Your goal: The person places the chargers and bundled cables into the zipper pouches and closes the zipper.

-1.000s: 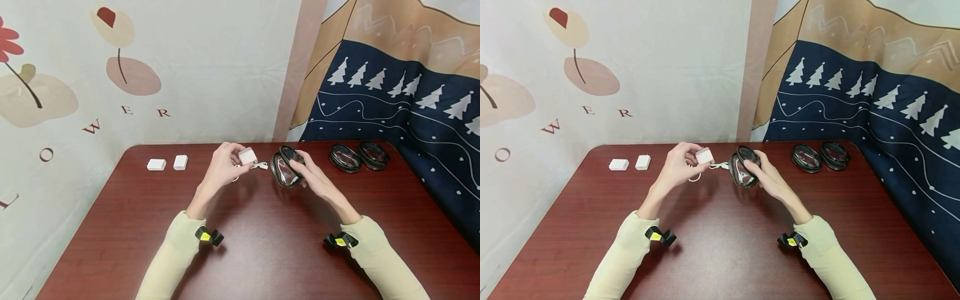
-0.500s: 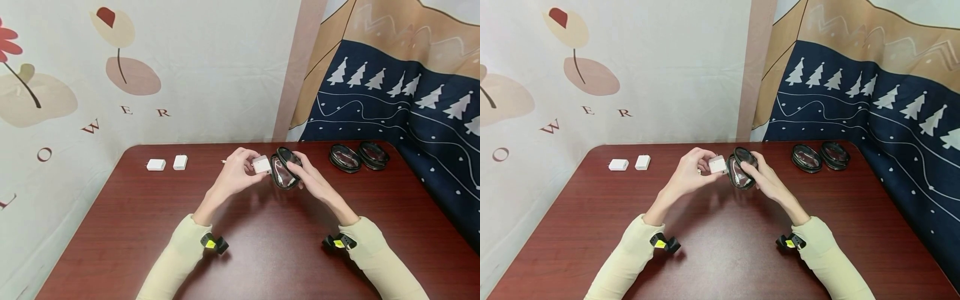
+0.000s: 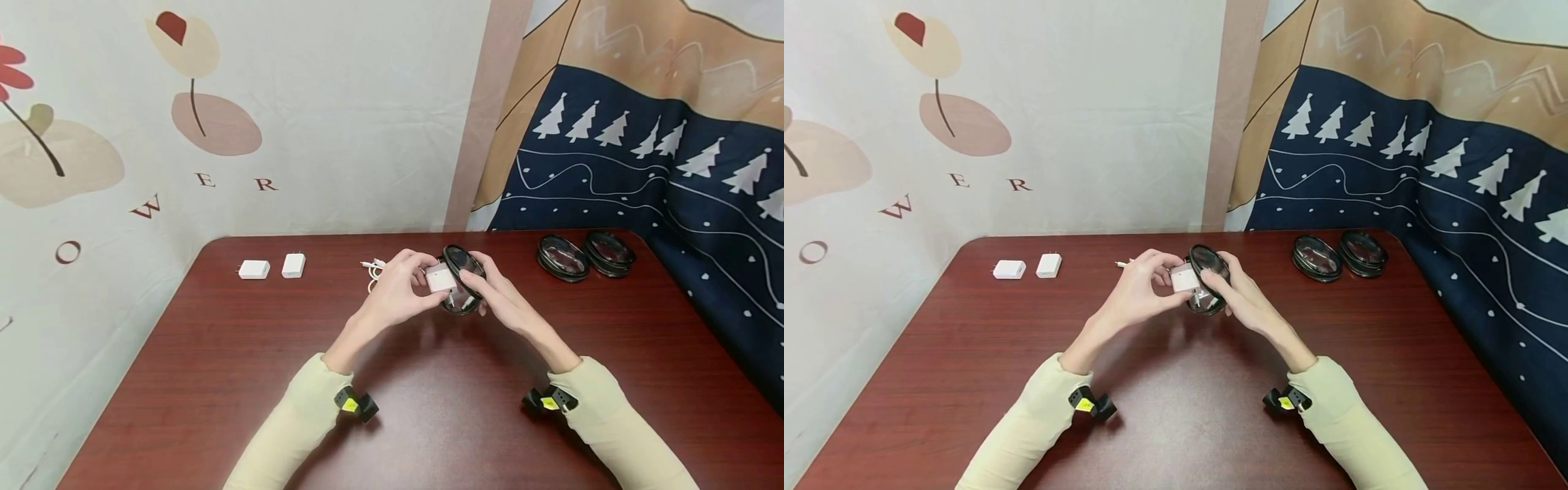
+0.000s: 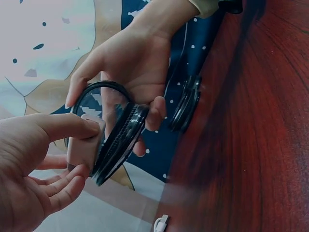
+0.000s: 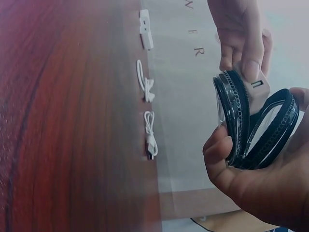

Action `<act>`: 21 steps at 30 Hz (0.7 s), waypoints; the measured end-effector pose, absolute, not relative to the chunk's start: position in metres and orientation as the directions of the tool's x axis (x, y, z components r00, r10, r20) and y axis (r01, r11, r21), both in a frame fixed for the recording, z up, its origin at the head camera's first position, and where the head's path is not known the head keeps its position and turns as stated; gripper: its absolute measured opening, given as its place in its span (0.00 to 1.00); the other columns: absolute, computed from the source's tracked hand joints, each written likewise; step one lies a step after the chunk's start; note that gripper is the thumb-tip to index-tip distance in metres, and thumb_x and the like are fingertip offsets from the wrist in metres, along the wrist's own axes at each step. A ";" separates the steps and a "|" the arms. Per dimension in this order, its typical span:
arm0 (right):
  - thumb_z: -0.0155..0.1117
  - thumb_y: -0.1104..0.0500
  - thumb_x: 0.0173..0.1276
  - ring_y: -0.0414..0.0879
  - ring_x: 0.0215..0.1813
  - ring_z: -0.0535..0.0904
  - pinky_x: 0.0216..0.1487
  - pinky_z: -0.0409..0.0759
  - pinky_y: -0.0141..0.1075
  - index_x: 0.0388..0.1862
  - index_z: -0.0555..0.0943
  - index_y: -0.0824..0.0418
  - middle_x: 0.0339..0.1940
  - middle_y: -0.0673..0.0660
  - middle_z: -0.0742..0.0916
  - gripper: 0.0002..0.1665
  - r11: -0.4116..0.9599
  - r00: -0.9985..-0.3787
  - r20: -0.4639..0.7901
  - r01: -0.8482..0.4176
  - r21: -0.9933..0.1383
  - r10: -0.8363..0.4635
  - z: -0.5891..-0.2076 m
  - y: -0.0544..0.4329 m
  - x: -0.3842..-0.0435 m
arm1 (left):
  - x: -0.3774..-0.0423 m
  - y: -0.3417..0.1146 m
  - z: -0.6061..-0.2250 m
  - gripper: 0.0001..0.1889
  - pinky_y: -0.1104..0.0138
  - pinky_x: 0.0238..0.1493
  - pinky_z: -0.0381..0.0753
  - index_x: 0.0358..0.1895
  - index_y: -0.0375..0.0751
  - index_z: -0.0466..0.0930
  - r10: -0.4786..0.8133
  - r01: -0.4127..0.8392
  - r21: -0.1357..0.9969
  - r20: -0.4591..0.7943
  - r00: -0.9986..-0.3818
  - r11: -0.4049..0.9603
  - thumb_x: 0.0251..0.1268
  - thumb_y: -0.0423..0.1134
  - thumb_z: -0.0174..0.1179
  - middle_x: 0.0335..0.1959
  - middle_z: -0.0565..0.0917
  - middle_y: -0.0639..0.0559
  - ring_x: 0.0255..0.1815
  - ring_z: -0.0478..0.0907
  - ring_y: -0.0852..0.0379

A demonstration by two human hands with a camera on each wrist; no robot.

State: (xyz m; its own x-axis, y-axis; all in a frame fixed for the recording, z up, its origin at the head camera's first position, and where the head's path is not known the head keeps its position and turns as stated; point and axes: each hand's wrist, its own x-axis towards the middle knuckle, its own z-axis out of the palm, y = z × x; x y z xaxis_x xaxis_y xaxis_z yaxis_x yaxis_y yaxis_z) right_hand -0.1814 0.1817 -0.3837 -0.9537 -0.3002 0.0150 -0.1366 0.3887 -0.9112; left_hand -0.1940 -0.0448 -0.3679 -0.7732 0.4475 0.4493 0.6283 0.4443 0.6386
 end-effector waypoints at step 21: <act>0.46 0.47 0.81 0.55 0.40 0.75 0.35 0.80 0.47 0.78 0.53 0.60 0.57 0.66 0.72 0.35 0.206 -0.926 0.036 -0.121 -0.971 -0.375 -0.384 0.171 -0.172 | -0.191 -0.034 -0.375 0.24 0.70 0.37 0.78 0.46 0.34 0.83 0.449 0.665 0.597 0.492 -0.746 0.449 0.46 0.39 0.81 0.38 0.77 0.48 0.33 0.77 0.57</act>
